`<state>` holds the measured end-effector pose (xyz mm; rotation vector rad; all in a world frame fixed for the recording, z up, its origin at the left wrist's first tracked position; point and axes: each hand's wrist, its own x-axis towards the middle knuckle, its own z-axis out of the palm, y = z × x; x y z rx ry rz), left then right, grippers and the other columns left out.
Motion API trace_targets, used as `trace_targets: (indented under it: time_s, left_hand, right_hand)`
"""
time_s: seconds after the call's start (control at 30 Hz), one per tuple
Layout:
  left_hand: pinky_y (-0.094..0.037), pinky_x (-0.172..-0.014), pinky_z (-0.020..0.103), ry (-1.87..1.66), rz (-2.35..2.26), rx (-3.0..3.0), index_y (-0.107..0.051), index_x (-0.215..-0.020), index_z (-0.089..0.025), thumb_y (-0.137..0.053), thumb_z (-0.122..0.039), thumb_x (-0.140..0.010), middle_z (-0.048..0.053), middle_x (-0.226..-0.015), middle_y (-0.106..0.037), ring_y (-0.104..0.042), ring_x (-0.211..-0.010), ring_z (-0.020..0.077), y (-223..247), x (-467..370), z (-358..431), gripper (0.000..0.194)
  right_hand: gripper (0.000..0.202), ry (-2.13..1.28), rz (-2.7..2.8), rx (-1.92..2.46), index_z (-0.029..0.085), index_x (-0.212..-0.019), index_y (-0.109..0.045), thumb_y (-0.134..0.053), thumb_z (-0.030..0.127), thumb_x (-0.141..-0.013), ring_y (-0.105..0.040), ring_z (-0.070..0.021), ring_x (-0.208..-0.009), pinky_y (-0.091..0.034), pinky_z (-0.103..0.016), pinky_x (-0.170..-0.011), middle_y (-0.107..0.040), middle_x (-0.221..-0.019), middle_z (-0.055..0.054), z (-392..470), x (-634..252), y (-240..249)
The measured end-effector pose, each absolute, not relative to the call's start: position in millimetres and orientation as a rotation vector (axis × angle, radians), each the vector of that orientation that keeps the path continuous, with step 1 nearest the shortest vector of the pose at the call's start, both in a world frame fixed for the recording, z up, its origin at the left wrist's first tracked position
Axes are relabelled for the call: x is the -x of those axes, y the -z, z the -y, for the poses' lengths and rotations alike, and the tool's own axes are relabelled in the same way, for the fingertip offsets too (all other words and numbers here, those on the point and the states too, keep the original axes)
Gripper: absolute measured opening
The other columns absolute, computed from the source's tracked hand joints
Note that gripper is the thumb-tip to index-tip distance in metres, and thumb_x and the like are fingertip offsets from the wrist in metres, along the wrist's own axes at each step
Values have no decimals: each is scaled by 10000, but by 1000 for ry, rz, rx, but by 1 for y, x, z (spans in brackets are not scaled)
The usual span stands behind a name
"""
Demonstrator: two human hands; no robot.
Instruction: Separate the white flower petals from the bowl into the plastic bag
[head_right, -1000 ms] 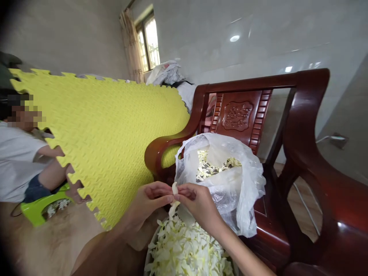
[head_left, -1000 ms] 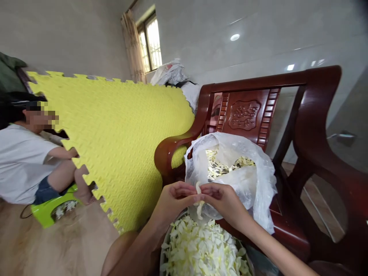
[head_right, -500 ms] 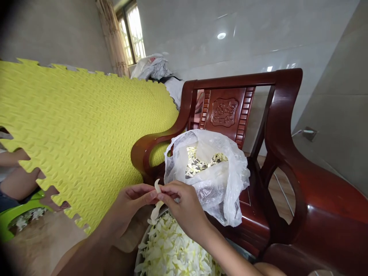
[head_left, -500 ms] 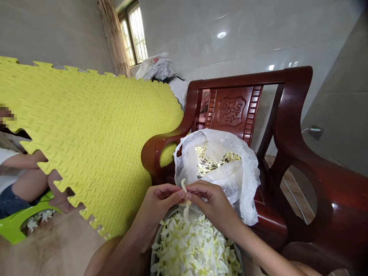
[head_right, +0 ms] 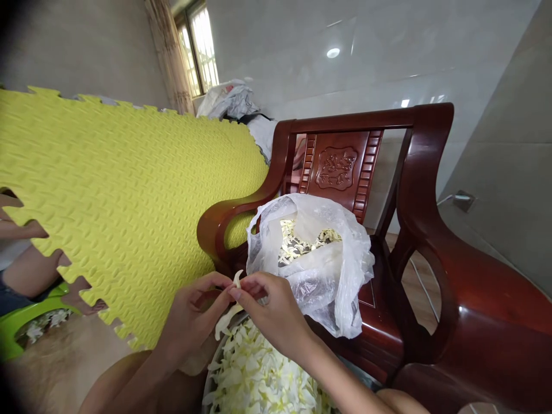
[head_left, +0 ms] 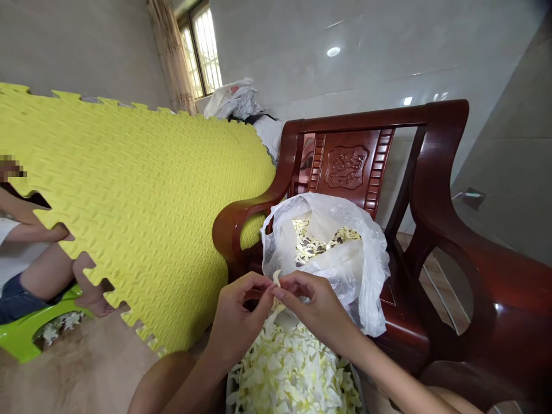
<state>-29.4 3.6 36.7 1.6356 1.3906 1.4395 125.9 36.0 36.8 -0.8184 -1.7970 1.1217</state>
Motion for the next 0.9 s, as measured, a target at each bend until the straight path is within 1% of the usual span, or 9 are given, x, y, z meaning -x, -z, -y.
trace_targets:
  time_s: [0.1, 0.2, 0.3, 0.47, 0.53, 0.6, 0.7, 0.8, 0.9]
  left_hand:
    - [-532, -653, 251, -1418, -1396, -1652, -656, -740, -174, -623, -330, -819, 29, -722, -685, -648, -692, 168, -35, 31, -4, 178]
    - [-527, -657, 264, -1431, -1452, -1681, -644, -737, -178, -602, -323, -828, 32, -725, -682, -652, -692, 175, -31, 28, -4, 176]
    - [-506, -639, 271, -1434, -1577, -1734, -634, -714, -187, -582, -324, -838, 33, -709, -676, -647, -674, 179, -26, 22, -5, 192]
    - [-469, -659, 292, -1542, -1933, -1810, -631, -663, -213, -597, -261, -784, 27, -678, -672, -633, -663, 195, -21, 26, -11, 135]
    - [-471, -686, 308, -1613, -2065, -1787, -643, -656, -219, -621, -268, -751, 32, -688, -683, -640, -686, 214, -24, 36, -15, 109]
    - [-487, -692, 313, -1671, -2114, -1632, -660, -683, -216, -629, -305, -745, 37, -708, -702, -659, -702, 226, -29, 49, -18, 113]
    - [-507, -664, 292, -1741, -2067, -1372, -676, -737, -201, -638, -372, -754, 36, -731, -725, -683, -711, 224, -37, 67, -21, 176]
    - [-512, -639, 273, -1645, -1923, -1375, -691, -730, -187, -663, -408, -739, 33, -715, -733, -684, -694, 217, -39, 70, -22, 223]
    - [-513, -632, 266, -1434, -1783, -1547, -721, -745, -185, -663, -417, -752, 34, -729, -745, -680, -683, 212, -32, 61, -23, 239]
  right_hand:
    - [216, -1074, 1859, 836, 180, -863, -693, -561, 344, -912, -608, -154, -754, -447, -245, -654, -670, -797, -23, -37, -126, -36]
    - [233, -868, 1963, 840, 186, -840, -690, -489, 267, -928, -589, -155, -721, -421, -257, -637, -656, -778, -23, -37, -125, -34]
    - [226, -662, 1977, 934, 181, -774, -671, -486, 235, -891, -576, -165, -673, -407, -278, -642, -648, -724, -31, -37, -119, -27]
    - [189, -523, 1839, 1179, 193, -644, -616, -524, 225, -805, -529, -163, -595, -346, -284, -608, -615, -635, -22, -52, -114, -9]
    - [173, -595, 1710, 1249, 201, -571, -576, -572, 235, -741, -491, -158, -566, -314, -282, -580, -583, -586, -14, -67, -123, -4]
    - [187, -719, 1549, 1298, 207, -530, -552, -597, 266, -702, -469, -154, -535, -301, -277, -546, -560, -542, -8, -85, -138, -3]
    - [225, -844, 1391, 1313, 194, -570, -585, -588, 369, -712, -495, -160, -528, -340, -276, -525, -585, -555, -24, -111, -167, -4]
    - [335, -997, 1327, 1272, 155, -631, -651, -634, 484, -692, -510, -156, -534, -372, -281, -530, -617, -582, -43, -123, -187, -4]
    - [402, -1151, 1347, 1211, 127, -662, -701, -729, 528, -643, -487, -130, -520, -348, -267, -517, -626, -582, -37, -121, -189, -2]
